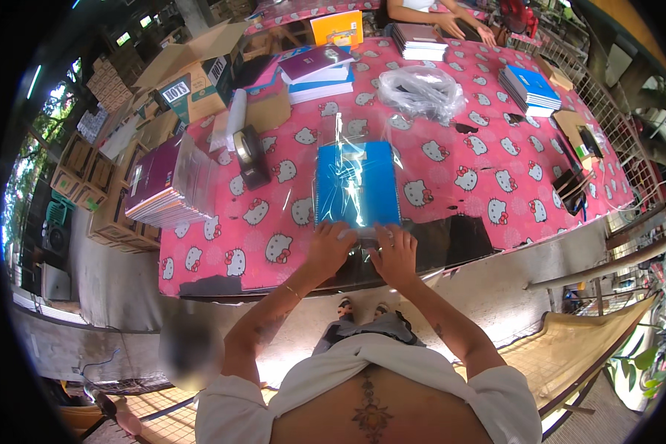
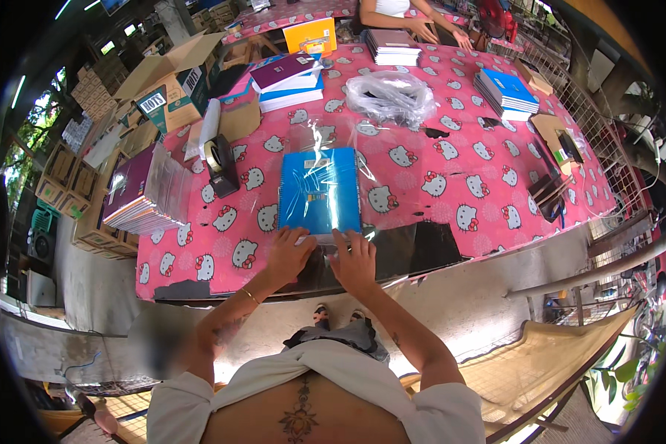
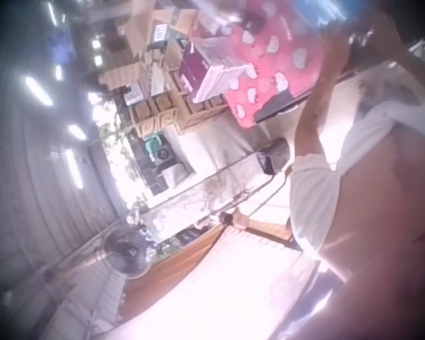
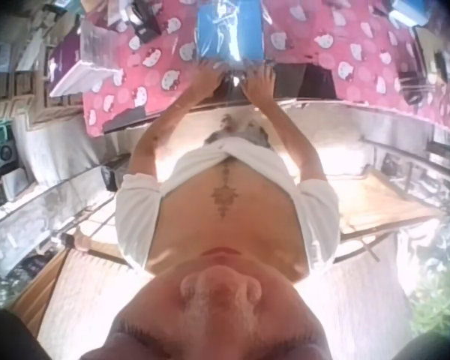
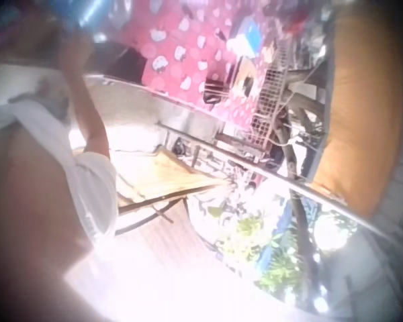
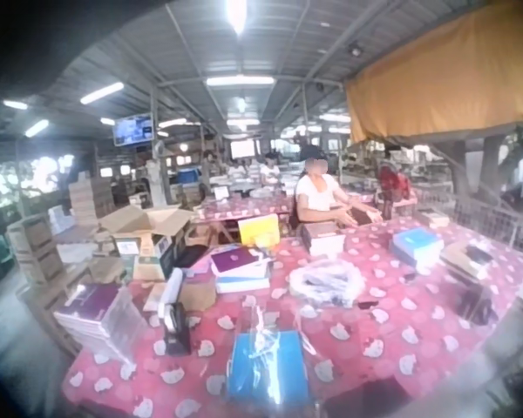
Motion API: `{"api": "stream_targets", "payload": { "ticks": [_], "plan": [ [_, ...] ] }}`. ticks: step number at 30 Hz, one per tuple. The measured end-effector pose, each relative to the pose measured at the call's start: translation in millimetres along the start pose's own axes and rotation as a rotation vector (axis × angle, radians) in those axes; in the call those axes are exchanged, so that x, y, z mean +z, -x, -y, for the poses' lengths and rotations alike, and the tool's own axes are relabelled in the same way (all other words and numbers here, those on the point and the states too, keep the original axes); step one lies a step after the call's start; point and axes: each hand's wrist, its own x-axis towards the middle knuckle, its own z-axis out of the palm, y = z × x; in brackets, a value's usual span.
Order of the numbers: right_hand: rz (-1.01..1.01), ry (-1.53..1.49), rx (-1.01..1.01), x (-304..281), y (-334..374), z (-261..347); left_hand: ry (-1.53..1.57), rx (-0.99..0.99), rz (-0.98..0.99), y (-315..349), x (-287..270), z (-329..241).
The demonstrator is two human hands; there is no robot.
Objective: The person places stacks of notebooks into individual plastic bags and uses a tape dispenser to seal them.
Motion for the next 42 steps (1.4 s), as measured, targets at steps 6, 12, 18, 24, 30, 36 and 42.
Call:
{"api": "stream_targets", "payload": {
  "ticks": [6,12,18,24,30,36,42],
  "plan": [
    [0.368,-0.325,-0.236,15.7,-80.5,-57.8,0.095,-0.102,0.092,-39.9,-5.3,3.9],
    [0.334,-0.27,-0.095,23.1,-86.8,-39.0,0.18,-0.189,0.315,-75.2,-5.7,30.8],
    [0.163,0.045,0.316,18.3,-85.4,-24.6,-0.152,-0.168,0.356,-84.5,1.3,23.2],
    [0.235,-0.325,0.575,54.6,-71.0,-53.6,0.055,-0.58,-0.266,-62.7,14.1,142.0],
    [0.251,-0.347,0.608,50.3,-74.6,-48.4,0.521,-1.1,-0.43,-35.0,-51.5,312.6],
    [0.275,-0.355,0.613,48.6,-76.5,-50.7,1.098,-1.435,-0.463,-18.0,-48.5,315.6],
    [0.252,-0.304,0.616,51.4,-68.3,-67.4,1.471,-1.269,-0.928,-19.6,-13.3,234.0]
  ]
}}
